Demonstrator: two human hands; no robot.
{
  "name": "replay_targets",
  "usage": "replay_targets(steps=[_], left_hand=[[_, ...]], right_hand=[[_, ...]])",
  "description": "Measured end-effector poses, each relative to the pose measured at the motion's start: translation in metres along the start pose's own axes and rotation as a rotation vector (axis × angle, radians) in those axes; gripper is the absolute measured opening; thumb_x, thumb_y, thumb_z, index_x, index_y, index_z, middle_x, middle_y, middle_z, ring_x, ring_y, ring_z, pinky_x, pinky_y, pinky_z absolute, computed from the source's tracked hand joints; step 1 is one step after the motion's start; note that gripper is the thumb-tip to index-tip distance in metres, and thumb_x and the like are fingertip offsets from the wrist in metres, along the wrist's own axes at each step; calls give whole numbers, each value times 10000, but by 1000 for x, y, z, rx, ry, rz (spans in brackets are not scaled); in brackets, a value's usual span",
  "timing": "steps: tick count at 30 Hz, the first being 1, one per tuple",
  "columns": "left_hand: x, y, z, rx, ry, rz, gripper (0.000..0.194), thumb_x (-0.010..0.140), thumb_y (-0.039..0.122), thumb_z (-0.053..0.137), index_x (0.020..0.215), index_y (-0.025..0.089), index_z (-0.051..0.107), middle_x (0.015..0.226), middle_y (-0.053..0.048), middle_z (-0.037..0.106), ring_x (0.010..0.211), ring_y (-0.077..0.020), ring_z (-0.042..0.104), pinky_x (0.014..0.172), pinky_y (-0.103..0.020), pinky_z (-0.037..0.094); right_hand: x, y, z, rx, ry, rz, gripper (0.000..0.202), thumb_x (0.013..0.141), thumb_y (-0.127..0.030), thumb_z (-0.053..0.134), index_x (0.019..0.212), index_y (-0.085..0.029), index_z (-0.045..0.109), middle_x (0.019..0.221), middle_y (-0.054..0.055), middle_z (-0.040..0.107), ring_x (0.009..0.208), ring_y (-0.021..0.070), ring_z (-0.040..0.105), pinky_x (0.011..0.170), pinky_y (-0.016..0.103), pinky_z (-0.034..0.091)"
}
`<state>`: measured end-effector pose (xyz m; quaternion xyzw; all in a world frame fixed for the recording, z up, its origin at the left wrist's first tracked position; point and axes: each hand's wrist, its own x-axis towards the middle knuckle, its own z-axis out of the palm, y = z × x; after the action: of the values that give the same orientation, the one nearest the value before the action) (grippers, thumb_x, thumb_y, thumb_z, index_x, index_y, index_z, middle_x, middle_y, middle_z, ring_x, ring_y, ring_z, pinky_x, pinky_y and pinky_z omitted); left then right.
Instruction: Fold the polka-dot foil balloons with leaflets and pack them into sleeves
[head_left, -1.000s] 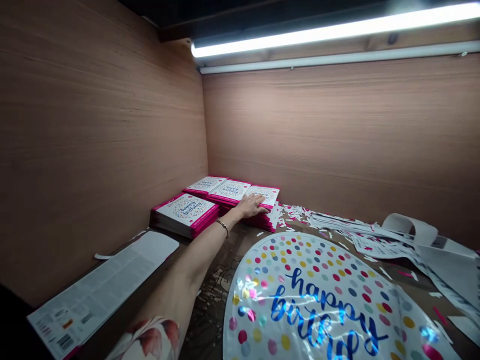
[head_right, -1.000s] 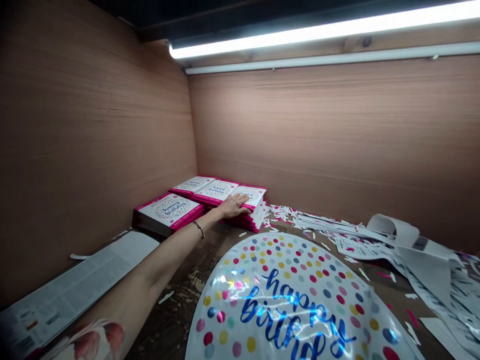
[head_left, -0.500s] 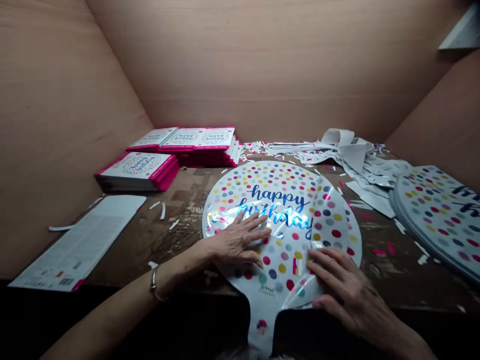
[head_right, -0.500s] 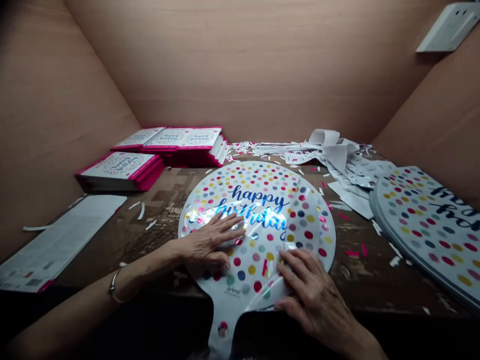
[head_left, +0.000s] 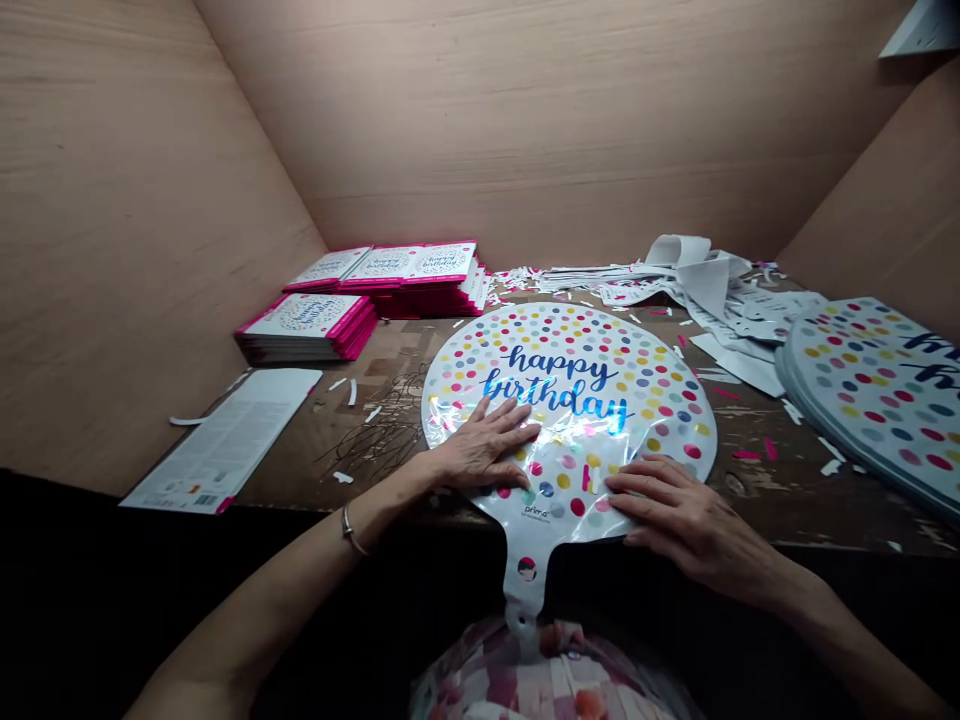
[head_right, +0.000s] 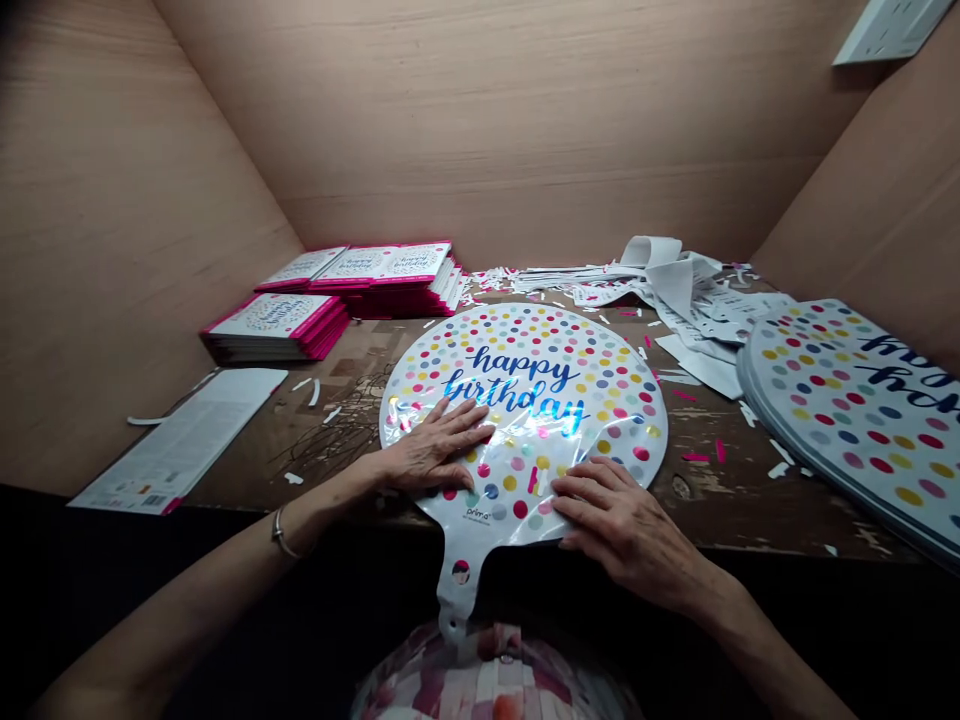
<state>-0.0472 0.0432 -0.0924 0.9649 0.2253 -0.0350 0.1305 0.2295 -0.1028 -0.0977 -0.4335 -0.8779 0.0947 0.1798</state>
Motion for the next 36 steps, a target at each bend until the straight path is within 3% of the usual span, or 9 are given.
replay_targets(steps=[4, 7, 13, 19, 21, 25, 30, 33, 36], left_hand=[[-1, -3, 4, -10, 11, -6, 719, 816, 602, 448, 1400, 222, 273, 1473, -110, 197, 1370, -300, 78, 1074, -536, 2], [-1, -5, 8, -17, 26, 6, 713, 821, 616, 419, 1405, 242, 256, 1477, -106, 178, 1372, -292, 70, 1076, -528, -15], [0, -7, 3, -84, 32, 14, 681, 824, 559, 480, 1392, 233, 290, 1467, -117, 198, 1367, -300, 94, 1072, -551, 10], [-24, -31, -24, -248, 63, -17, 861, 666, 446, 721, 1390, 277, 287, 1436, -89, 303, 1338, -284, 227, 1081, -466, 212], [-36, -40, -28, -238, 107, -73, 882, 632, 454, 742, 1380, 257, 318, 1418, -103, 340, 1325, -288, 263, 1067, -465, 250], [-49, -37, -24, -173, 184, -105, 555, 830, 465, 535, 1311, 205, 440, 1336, -108, 461, 1298, -258, 330, 1077, -462, 226], [-34, -4, -17, -48, 170, -65, 685, 784, 551, 549, 1341, 191, 375, 1347, -132, 442, 1274, -284, 364, 1052, -475, 258], [-24, 5, -13, -30, 171, -83, 489, 848, 453, 510, 1258, 191, 460, 1239, -109, 547, 1161, -242, 497, 984, -395, 376], [-22, 6, -7, 30, 315, -118, 459, 888, 378, 457, 1287, 154, 414, 1226, -130, 554, 1120, -230, 534, 929, -361, 437]], right_hand=[[-6, 14, 0, 91, -62, 44, 346, 880, -291, 500, 1221, -259, 543, 1284, 51, 526, 1216, 240, 428, 1006, 455, 374], [-11, 25, 6, 143, -16, 96, 310, 873, -297, 511, 1173, -275, 586, 1278, 45, 533, 1213, 245, 433, 1006, 462, 371], [4, 26, 12, 249, 147, 134, 220, 886, -282, 462, 891, -243, 678, 949, 52, 668, 923, 202, 577, 837, 382, 466], [44, 20, -18, 597, 229, 686, 271, 798, -411, 512, 654, -187, 566, 600, -8, 541, 561, 129, 477, 514, 245, 381], [53, 24, -22, 709, 240, 775, 294, 750, -444, 549, 629, -177, 543, 556, -30, 469, 520, 104, 405, 466, 227, 314], [61, 31, -22, 736, 281, 801, 319, 712, -475, 562, 642, -163, 563, 566, -34, 445, 532, 98, 375, 486, 232, 291], [77, 30, -37, 573, 328, 723, 314, 724, -458, 531, 591, -174, 543, 588, -11, 500, 592, 129, 434, 559, 257, 333], [94, 33, -52, 476, 336, 673, 307, 718, -445, 531, 568, -177, 536, 580, -6, 507, 606, 138, 448, 570, 262, 335], [110, 43, -62, 475, 340, 697, 333, 680, -451, 555, 510, -172, 491, 519, -25, 432, 528, 106, 381, 503, 247, 292]])
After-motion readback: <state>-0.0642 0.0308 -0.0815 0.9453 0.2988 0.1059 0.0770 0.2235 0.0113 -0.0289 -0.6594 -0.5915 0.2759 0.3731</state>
